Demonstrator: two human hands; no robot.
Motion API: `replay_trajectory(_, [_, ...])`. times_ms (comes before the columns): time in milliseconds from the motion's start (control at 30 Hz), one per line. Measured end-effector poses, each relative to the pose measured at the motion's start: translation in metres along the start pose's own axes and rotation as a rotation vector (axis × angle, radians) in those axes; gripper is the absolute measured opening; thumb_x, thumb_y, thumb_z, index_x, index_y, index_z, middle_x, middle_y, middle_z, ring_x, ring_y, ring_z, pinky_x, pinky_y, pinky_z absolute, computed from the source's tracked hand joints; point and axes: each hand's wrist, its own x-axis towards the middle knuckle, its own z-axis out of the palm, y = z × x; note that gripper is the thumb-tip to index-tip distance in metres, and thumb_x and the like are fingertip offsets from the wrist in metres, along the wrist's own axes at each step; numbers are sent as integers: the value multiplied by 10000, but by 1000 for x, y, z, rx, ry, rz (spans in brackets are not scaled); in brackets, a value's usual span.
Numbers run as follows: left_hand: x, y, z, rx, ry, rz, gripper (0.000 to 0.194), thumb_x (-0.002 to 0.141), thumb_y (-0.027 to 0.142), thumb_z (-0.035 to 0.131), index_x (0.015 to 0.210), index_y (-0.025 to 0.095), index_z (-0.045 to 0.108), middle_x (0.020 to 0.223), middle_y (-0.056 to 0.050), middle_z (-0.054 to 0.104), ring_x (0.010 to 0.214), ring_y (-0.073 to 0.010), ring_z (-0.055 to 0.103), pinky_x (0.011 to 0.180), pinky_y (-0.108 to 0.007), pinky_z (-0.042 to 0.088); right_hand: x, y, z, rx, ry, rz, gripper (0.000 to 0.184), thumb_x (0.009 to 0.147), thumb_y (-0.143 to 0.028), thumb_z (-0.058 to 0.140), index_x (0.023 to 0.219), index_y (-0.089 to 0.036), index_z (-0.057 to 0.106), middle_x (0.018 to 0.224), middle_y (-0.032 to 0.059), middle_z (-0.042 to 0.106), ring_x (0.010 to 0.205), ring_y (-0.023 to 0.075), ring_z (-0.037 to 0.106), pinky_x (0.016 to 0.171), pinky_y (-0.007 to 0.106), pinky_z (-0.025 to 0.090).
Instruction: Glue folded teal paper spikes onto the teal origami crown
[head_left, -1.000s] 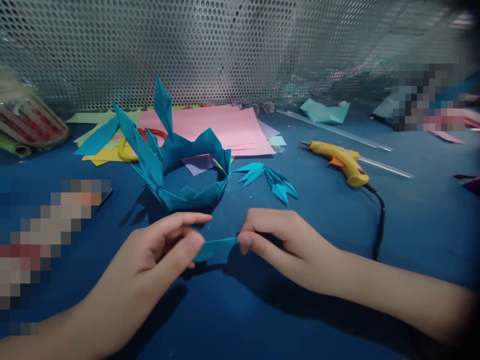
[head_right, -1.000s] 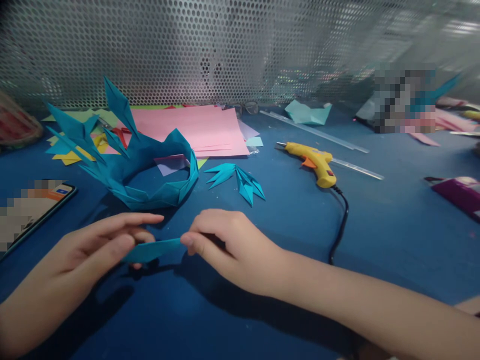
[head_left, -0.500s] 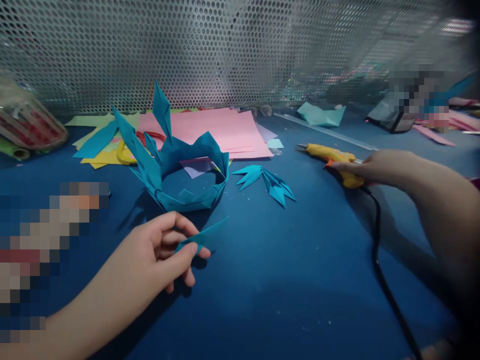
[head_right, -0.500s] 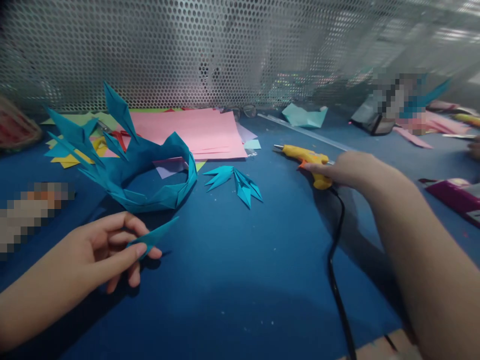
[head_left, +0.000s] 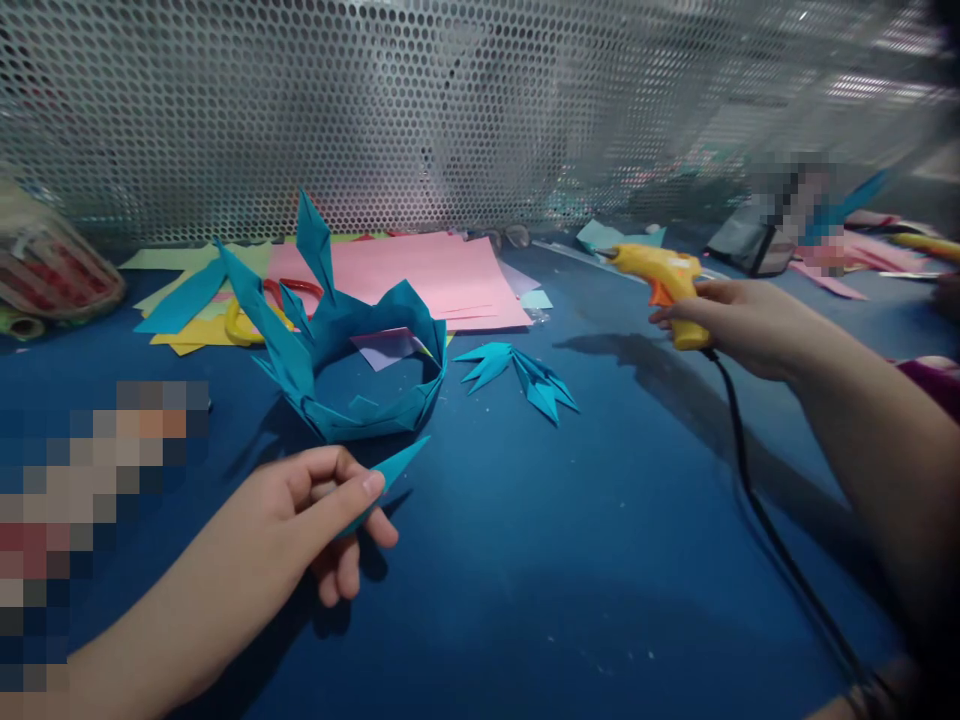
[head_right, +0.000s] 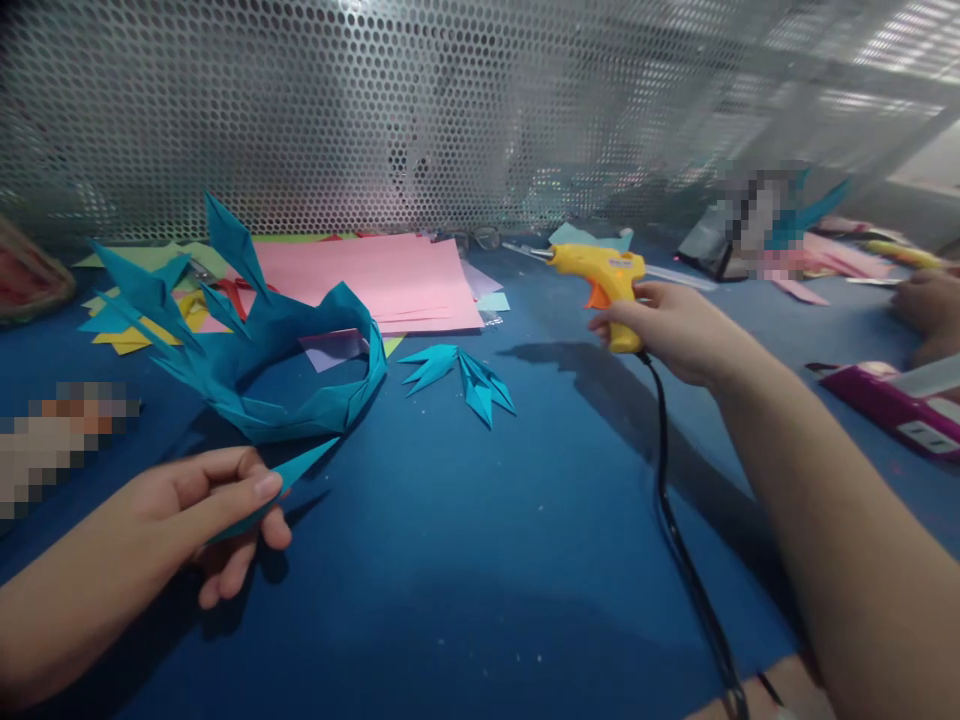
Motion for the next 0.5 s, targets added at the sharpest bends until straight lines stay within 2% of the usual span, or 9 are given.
replay_trajectory(100, [1, -2, -1, 17, 0, -12, 447, 733, 629, 677, 606, 201, 666, 438, 18, 616, 382, -97, 509, 415, -190, 417, -10, -16, 9, 152, -149, 40, 90, 812, -85, 575, 842, -142, 638, 755, 118, 702, 602, 118, 614, 550, 292, 423])
replay_trajectory(267, [2, -6, -4, 8, -30, -6, 429, 775, 608, 667, 630, 204, 647, 451, 26, 626, 389, -96, 517, 430, -189, 410, -21, -30, 14, 277, -170, -53, 152, 673, -173, 631, 818, -190, 587, 689, 24, 608, 596, 111, 539, 564, 281, 403])
replay_trajectory(400, [4, -7, -5, 5, -52, -13, 430, 780, 604, 657, 632, 201, 637, 446, 27, 628, 373, -87, 503, 419, -183, 398, -33, -42, 14, 248, -202, -138, 187, 579, -325, 623, 711, -198, 583, 644, 7, 559, 573, 123, 500, 519, 274, 399])
replay_trajectory(500, [5, -7, -6, 25, -51, -22, 409, 770, 591, 669, 644, 203, 643, 442, 31, 621, 377, -94, 519, 408, -180, 406, -49, -55, 23, 139, -201, -205, 226, 574, -398, 670, 632, -195, 587, 541, -13, 499, 483, 112, 431, 428, 258, 334])
